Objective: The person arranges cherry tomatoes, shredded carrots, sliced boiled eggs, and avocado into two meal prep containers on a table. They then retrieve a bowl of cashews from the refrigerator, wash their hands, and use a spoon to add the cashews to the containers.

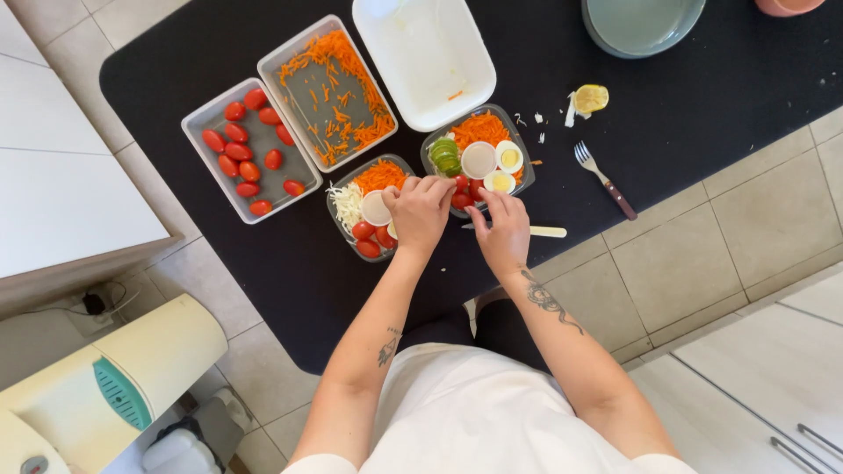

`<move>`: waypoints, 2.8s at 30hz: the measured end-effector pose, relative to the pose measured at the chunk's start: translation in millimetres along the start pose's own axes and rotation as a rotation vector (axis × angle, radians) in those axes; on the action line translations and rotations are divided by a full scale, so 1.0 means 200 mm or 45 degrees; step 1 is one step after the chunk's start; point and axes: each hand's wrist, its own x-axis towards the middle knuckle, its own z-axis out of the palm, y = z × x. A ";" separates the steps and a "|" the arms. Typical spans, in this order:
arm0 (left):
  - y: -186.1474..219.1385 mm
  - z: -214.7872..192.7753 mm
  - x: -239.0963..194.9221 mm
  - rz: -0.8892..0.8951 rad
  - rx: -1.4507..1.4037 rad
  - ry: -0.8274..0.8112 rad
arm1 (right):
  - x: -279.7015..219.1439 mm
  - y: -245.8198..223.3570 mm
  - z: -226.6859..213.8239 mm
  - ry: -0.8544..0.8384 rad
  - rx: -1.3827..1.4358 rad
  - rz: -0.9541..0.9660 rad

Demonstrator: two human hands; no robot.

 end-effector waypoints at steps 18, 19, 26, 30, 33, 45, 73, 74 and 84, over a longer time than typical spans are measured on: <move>-0.01 -0.07 0.18 -0.083 -0.127 -0.015 | -0.01 0.02 0.01 -0.036 -0.074 0.008; -0.01 -0.06 0.18 -0.086 -0.126 -0.018 | -0.02 0.02 0.01 -0.040 -0.073 0.008; -0.02 -0.01 0.21 -0.121 -0.105 -0.108 | -0.02 0.02 0.02 -0.047 -0.158 -0.003; -0.02 -0.07 0.23 -0.152 -0.190 -0.105 | -0.02 0.02 0.00 -0.065 -0.140 0.039; -0.03 -0.12 0.20 -0.196 -0.156 -0.123 | -0.04 0.03 0.01 -0.047 -0.129 0.077; -0.01 0.00 0.06 -0.089 -0.108 -0.174 | -0.02 0.01 0.02 0.021 -0.020 0.000; 0.10 -0.09 -0.11 -0.387 -1.697 0.031 | 0.00 -0.03 -0.03 -0.277 -0.003 -0.494; 0.09 -0.10 -0.12 -0.402 -1.694 0.006 | -0.03 -0.03 -0.04 -0.291 0.047 -0.474; 0.27 -0.45 -0.35 0.017 -0.902 -0.627 | -0.11 -0.29 -0.61 -1.006 2.066 1.323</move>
